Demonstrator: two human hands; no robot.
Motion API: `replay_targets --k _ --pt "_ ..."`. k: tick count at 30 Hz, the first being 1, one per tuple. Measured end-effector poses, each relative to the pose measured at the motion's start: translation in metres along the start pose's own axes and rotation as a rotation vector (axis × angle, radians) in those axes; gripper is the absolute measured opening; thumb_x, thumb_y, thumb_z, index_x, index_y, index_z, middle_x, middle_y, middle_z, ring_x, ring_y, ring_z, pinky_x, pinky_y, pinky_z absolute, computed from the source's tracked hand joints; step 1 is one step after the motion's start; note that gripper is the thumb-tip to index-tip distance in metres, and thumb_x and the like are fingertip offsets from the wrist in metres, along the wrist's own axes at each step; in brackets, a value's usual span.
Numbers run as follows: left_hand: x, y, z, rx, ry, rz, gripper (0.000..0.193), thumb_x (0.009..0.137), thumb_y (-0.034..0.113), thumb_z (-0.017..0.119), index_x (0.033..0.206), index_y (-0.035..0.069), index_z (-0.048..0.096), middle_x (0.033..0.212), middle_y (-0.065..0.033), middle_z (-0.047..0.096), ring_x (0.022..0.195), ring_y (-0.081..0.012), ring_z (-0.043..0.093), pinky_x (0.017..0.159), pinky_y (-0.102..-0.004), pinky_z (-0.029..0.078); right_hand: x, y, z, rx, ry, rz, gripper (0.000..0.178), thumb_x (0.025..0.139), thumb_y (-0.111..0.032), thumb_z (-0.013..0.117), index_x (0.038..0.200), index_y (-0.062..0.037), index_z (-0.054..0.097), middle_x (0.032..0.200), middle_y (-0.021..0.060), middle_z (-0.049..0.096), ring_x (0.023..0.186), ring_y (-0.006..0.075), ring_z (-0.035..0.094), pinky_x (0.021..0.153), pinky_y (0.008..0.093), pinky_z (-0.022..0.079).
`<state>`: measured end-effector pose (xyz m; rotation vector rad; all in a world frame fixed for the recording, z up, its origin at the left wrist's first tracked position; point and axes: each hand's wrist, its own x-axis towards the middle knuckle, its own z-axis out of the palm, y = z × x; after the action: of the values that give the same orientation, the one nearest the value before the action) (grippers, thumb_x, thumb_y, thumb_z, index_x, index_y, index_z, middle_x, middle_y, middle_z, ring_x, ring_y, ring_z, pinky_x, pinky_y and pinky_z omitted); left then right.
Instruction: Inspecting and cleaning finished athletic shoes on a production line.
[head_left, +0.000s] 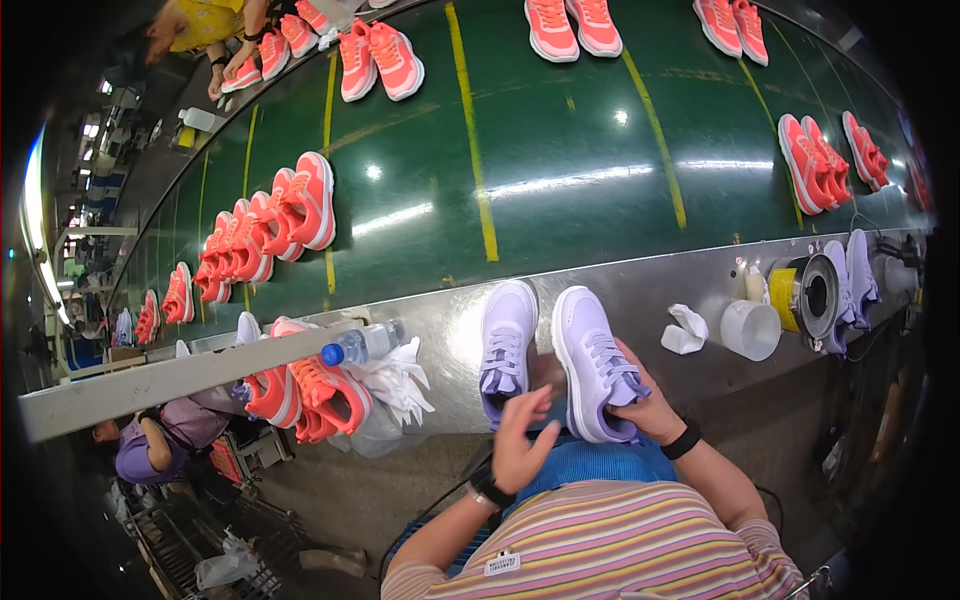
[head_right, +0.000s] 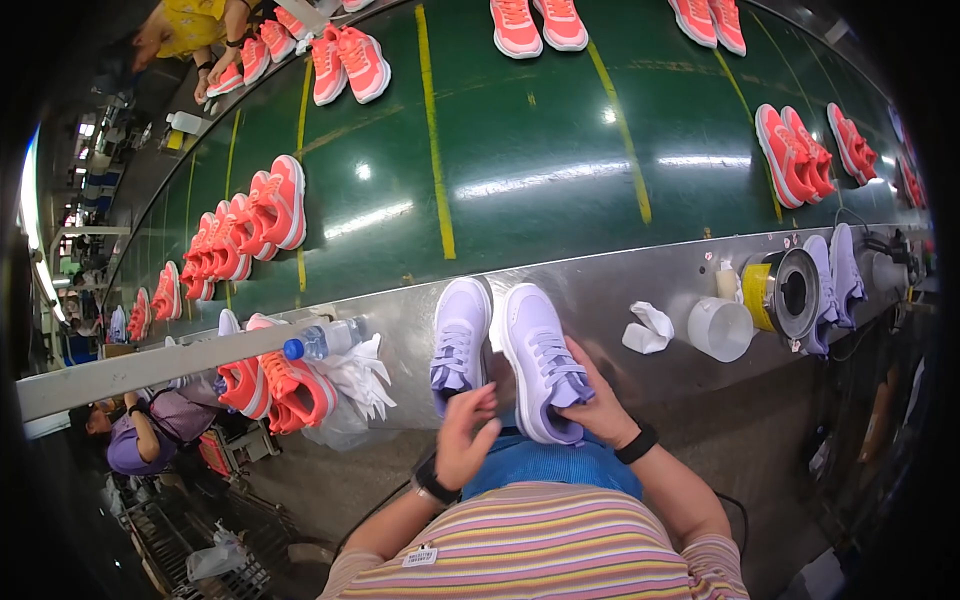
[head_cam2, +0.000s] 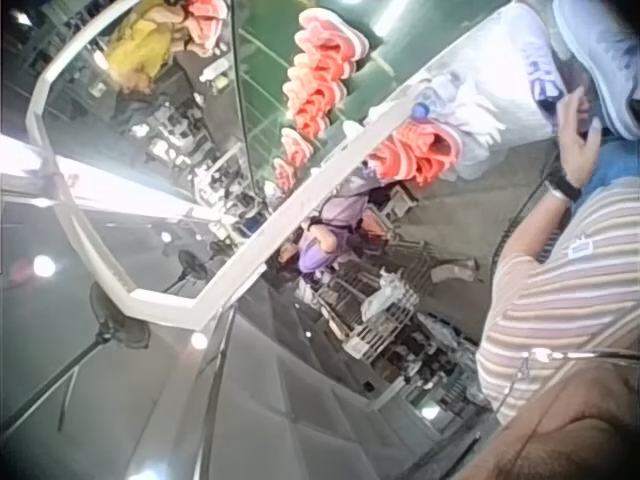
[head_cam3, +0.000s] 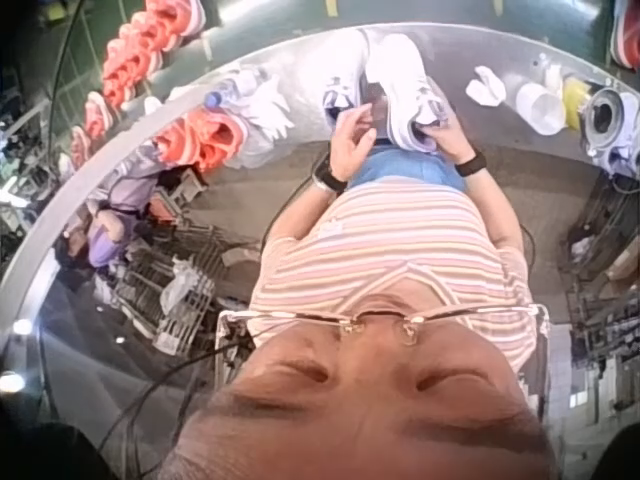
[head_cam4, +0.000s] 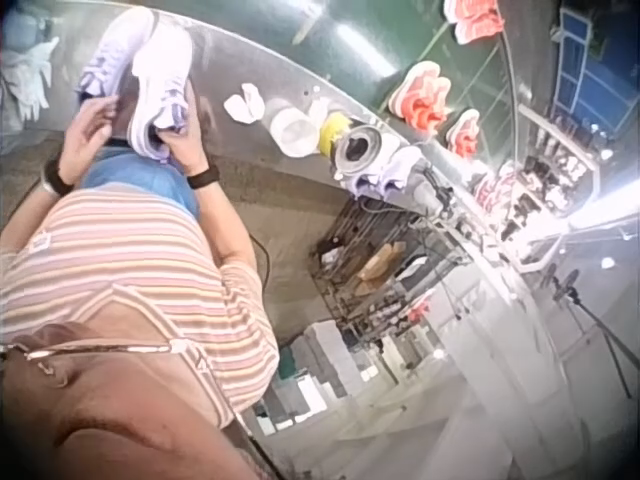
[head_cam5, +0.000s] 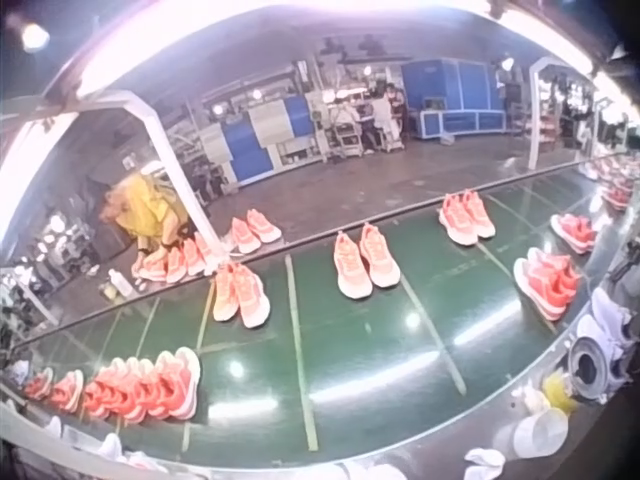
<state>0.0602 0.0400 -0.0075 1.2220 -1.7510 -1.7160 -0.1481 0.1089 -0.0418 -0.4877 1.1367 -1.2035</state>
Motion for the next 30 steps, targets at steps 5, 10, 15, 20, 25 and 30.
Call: replay_targets --k 5,10,15,20,25,30 --pt "0.01 -0.04 -0.045 0.311 0.414 -0.051 0.054 0.068 0.007 0.063 0.118 0.0 0.045 0.104 -0.0145 0.048 0.091 -0.0254 0.049 0.076 -0.0341 0.043 0.03 0.019 -0.006 -0.313 0.13 -0.062 0.082 0.068 -0.005 0.067 0.139 -0.0051 0.024 0.128 0.0142 0.042 0.118 0.0248 0.042 0.1 0.0334 0.032" --pt "0.031 -0.12 -0.062 0.359 0.042 -0.136 0.074 0.07 0.002 0.059 0.136 0.001 0.026 0.117 -0.0251 0.038 0.107 -0.0371 0.041 0.091 -0.0383 0.037 0.043 0.029 0.009 -0.805 0.207 -0.281 0.08 0.069 -0.018 0.07 0.135 -0.0035 0.029 0.126 0.0187 0.04 0.119 0.0297 0.041 0.1 0.0357 0.031" --pt "0.027 -0.08 -0.068 0.468 0.081 0.06 0.079 0.065 -0.01 0.047 0.138 -0.001 0.018 0.121 -0.028 0.035 0.111 -0.0425 0.037 0.098 -0.0417 0.03 0.031 0.023 0.015 -0.821 0.257 -0.319 0.081 0.062 -0.01 0.069 0.134 -0.0052 0.032 0.13 0.0201 0.038 0.12 0.0351 0.038 0.101 0.039 0.03" --pt "0.025 -0.059 -0.068 0.633 0.169 0.102 0.081 0.06 -0.008 0.048 0.137 -0.001 0.022 0.121 -0.0269 0.035 0.111 -0.0412 0.036 0.098 -0.0431 0.028 0.026 0.017 0.022 -0.924 0.331 -0.338 0.083 0.059 -0.008 0.068 0.133 -0.0042 0.03 0.129 0.019 0.038 0.118 0.0354 0.037 0.101 0.0408 0.029" --pt "0.022 -0.054 -0.062 0.729 0.246 0.117 0.082 0.058 -0.003 0.053 0.135 -0.001 0.026 0.12 -0.0267 0.035 0.11 -0.0414 0.035 0.097 -0.046 0.028 0.025 0.008 0.029 -1.006 0.369 -0.341 0.083 0.059 -0.009 0.068 0.132 -0.0031 0.03 0.128 0.018 0.039 0.117 0.0347 0.037 0.099 0.0419 0.028" --pt "0.019 -0.047 -0.051 0.801 0.311 0.091 0.083 0.058 0.0 0.058 0.134 -0.002 0.026 0.12 -0.0257 0.033 0.11 -0.0413 0.034 0.096 -0.0491 0.025 0.024 0.006 0.035 -1.045 0.405 -0.319 0.085 0.058 -0.009 0.069 0.132 -0.0031 0.029 0.128 0.0177 0.039 0.117 0.0337 0.037 0.099 0.042 0.028"
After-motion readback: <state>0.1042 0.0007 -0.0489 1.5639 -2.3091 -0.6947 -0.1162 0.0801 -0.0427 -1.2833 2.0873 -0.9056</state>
